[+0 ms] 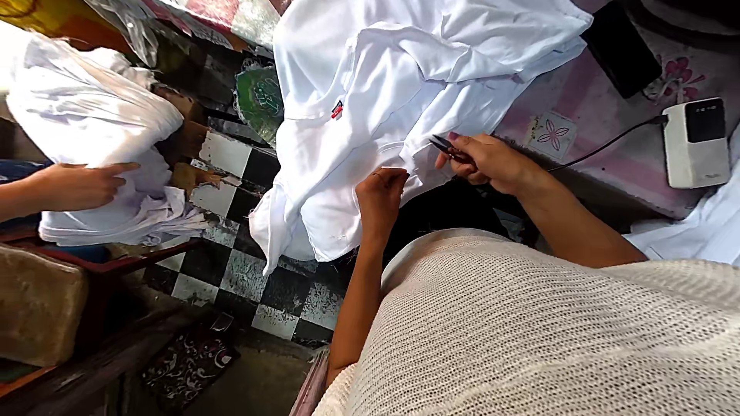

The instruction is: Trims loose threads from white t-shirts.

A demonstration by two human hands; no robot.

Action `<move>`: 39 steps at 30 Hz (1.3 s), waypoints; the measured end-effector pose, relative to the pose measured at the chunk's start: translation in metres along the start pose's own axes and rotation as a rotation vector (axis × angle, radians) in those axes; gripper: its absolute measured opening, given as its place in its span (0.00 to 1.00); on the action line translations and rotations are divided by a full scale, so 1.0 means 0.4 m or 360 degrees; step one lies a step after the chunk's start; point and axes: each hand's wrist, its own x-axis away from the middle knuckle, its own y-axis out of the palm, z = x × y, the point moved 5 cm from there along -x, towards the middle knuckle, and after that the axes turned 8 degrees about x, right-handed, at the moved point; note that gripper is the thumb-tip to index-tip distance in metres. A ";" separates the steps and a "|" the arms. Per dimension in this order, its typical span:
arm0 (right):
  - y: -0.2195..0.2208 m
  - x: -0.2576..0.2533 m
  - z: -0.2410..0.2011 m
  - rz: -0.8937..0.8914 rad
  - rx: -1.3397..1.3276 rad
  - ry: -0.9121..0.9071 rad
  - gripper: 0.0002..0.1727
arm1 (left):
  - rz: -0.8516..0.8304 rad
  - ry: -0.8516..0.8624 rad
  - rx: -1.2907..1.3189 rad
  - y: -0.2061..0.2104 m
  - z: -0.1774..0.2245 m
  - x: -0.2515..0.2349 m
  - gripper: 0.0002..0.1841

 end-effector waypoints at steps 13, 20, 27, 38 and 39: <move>0.059 -0.030 0.032 0.0036 0.0375 0.0074 0.26 | -0.0089 -0.0175 0.0400 0.017 -0.008 0.024 0.04; 0.045 0.059 -0.067 0.0505 0.1164 -0.0570 0.21 | -0.0560 -0.0314 -0.0443 -0.050 0.014 0.085 0.10; 0.142 -0.077 -0.044 0.0903 0.1949 -0.0271 0.21 | -0.0259 -0.0272 -0.0695 -0.023 -0.004 0.002 0.14; 0.009 -0.007 0.011 0.0267 -0.0787 -0.0055 0.08 | -0.0053 0.0548 -0.0128 0.095 0.035 -0.005 0.37; 0.003 -0.006 0.015 0.0259 -0.0826 -0.0049 0.09 | 0.0083 0.0703 -0.0278 0.087 0.020 0.007 0.28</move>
